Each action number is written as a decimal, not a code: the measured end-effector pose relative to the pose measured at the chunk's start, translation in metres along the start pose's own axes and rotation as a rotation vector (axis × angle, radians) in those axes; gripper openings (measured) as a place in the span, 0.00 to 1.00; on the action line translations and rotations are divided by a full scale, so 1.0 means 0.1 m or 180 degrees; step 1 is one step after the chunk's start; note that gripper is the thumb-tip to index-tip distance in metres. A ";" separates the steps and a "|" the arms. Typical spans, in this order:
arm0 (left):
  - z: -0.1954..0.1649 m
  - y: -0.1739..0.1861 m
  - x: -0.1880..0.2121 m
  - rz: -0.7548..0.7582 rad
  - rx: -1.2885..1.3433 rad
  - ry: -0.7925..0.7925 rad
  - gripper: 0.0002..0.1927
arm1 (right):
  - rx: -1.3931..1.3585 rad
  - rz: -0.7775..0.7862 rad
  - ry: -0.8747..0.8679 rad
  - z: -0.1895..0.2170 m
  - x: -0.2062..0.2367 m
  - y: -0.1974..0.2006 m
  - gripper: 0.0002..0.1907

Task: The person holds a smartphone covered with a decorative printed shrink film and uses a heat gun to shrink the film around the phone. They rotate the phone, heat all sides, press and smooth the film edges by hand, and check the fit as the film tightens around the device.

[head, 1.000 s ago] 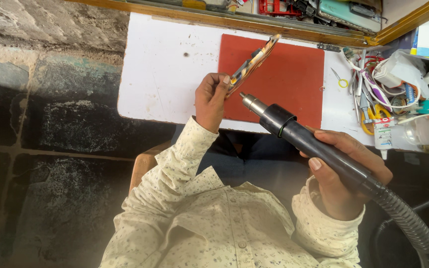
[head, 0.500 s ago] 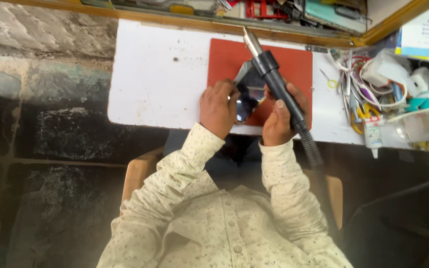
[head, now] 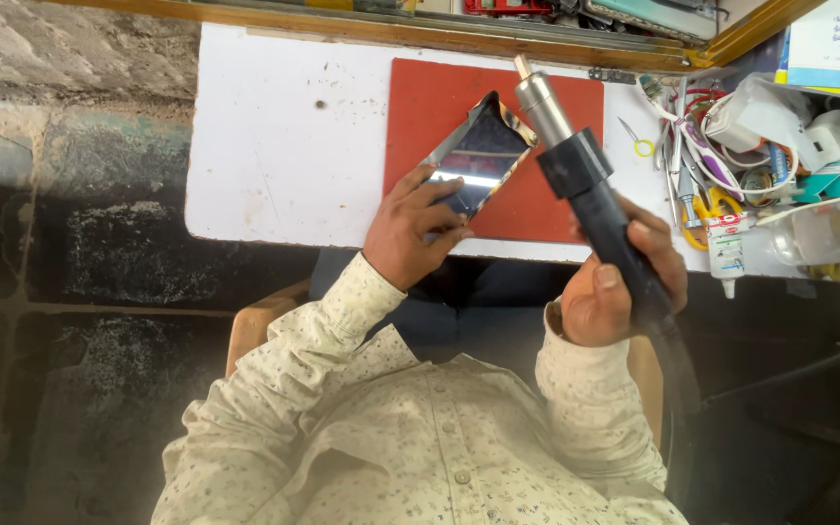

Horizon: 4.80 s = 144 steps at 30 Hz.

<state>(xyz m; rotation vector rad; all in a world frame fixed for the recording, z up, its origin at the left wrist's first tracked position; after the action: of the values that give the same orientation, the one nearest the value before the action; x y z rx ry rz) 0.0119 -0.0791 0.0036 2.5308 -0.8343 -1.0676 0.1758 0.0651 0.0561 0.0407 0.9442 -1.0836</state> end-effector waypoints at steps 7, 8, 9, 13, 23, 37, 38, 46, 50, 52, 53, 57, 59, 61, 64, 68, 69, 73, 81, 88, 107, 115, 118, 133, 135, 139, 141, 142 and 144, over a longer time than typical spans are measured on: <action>0.03 -0.06 0.07 -0.0079 -0.0129 -0.0072 0.07 | 0.0065 0.0012 -0.0114 0.12 0.04 0.09 0.20; 0.04 -0.05 0.07 0.0007 -0.0091 -0.0076 0.09 | 0.0047 0.0001 -0.0118 0.14 0.03 0.12 0.20; 0.06 -0.03 0.06 0.0089 -0.0058 -0.0083 0.12 | 0.0046 -0.0015 -0.0103 0.15 0.02 0.14 0.20; 0.07 -0.06 0.07 0.0100 -0.0158 -0.0091 0.12 | 0.0138 -0.0097 0.0005 0.18 0.01 0.22 0.20; -0.12 -0.29 -0.07 -0.0086 -0.0888 -0.0099 0.33 | 0.0198 -0.0157 0.0178 0.32 -0.04 0.29 0.19; 0.18 -0.85 -0.94 0.0403 -0.1563 0.0838 0.57 | 0.0334 -0.0666 0.0237 0.61 -0.07 0.67 0.20; 0.19 -0.81 -0.97 0.0414 -0.1429 0.0929 0.57 | 0.0321 -0.0642 0.0207 0.59 -0.06 0.69 0.19; 0.15 -0.29 -1.07 -0.0249 0.0746 -0.0336 0.51 | 0.0168 -0.0516 0.0026 0.46 0.01 0.78 0.19; 0.16 -0.17 -1.13 0.0117 0.1284 -0.0495 0.41 | 0.0162 -0.0405 -0.0022 0.45 0.00 0.71 0.17; 0.15 -0.14 -1.09 0.0183 0.1412 -0.0520 0.35 | 0.0187 -0.0346 -0.0069 0.46 -0.01 0.67 0.17; 0.14 -0.14 -1.07 0.0196 0.1359 -0.0509 0.34 | 0.0207 -0.0319 -0.0105 0.47 -0.01 0.65 0.18; 0.08 -0.14 -1.04 0.0096 0.1224 -0.0447 0.27 | 0.0227 -0.0119 -0.0262 0.56 -0.02 0.55 0.18; 0.03 -0.10 -1.03 0.0019 0.1256 -0.0372 0.25 | 0.0191 0.0008 -0.0319 0.63 -0.02 0.50 0.18; 0.00 -0.04 -1.04 -0.0003 0.1369 -0.0262 0.24 | 0.0217 0.0156 -0.0309 0.70 -0.02 0.44 0.18; -0.06 0.03 -1.03 -0.0306 0.1293 -0.0535 0.24 | 0.0307 0.0288 -0.0209 0.74 -0.03 0.33 0.19; -0.04 0.05 -0.91 -0.0194 0.1859 0.0758 0.20 | 0.0379 0.0116 0.0147 0.47 -0.12 0.12 0.24; -0.01 0.04 -0.89 -0.0102 0.1699 0.1148 0.17 | 0.0360 0.0111 0.0188 0.35 -0.15 0.04 0.24; -0.05 -0.01 -0.78 -0.0485 0.1800 -0.0206 0.16 | 0.0046 0.0342 0.0071 -0.15 -0.25 -0.38 0.26; -0.27 0.10 -0.57 -0.0606 0.0625 0.0243 0.16 | 0.0596 0.0796 0.0558 -0.65 -0.37 -0.97 0.20; -0.45 0.50 -0.49 -0.0098 0.1071 0.0532 0.18 | 0.0604 0.0984 0.0651 -0.71 -0.41 -0.97 0.19; -0.08 0.42 -0.70 0.0749 0.2219 0.1626 0.11 | 0.0718 0.1396 0.0615 -0.70 -0.46 -0.95 0.20; 0.08 0.43 -0.88 0.1382 0.2406 0.1324 0.12 | 0.0723 0.1402 0.0737 -0.75 -0.48 -0.93 0.20; 0.14 0.45 -0.88 0.1344 0.2466 0.1492 0.14 | 0.0686 0.1331 0.0545 -0.78 -0.48 -0.90 0.20; -0.07 0.41 -0.62 0.0722 0.2728 0.0929 0.06 | 0.0702 0.1358 0.0589 -0.70 -0.47 -0.94 0.19; -0.04 0.40 -0.69 0.0875 0.2733 0.0855 0.06 | 0.0692 0.1358 0.0679 -0.71 -0.47 -0.95 0.19; 0.05 0.41 -0.76 0.0926 0.2549 0.0831 0.07 | 0.0709 0.1323 0.0614 -0.73 -0.47 -0.94 0.19; 0.11 0.43 -0.79 0.0585 0.2955 0.1101 0.06 | 0.0650 0.1324 0.0532 -0.74 -0.48 -0.92 0.20; 0.14 0.46 -0.79 0.0410 0.3152 0.1233 0.06 | 0.0648 0.1331 0.0513 -0.74 -0.48 -0.92 0.20; 0.16 0.51 -0.72 0.0264 0.2957 0.1083 0.06 | 0.0656 0.1351 0.0476 -0.74 -0.48 -0.92 0.20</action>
<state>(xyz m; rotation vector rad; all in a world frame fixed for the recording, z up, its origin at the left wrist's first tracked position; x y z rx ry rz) -0.0609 -0.0763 0.0559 3.1948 -1.5669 -0.1740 0.0522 0.0879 0.0789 0.4769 0.9018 -0.7848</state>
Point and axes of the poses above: each hand's wrist, its own x-axis away from the middle knuckle, its own y-axis out of the back of the hand, z = x × y, the point moved 1 cm from there along -x, towards the middle knuckle, and after that the axes turned 10 degrees about -z, right-handed, at the moved point
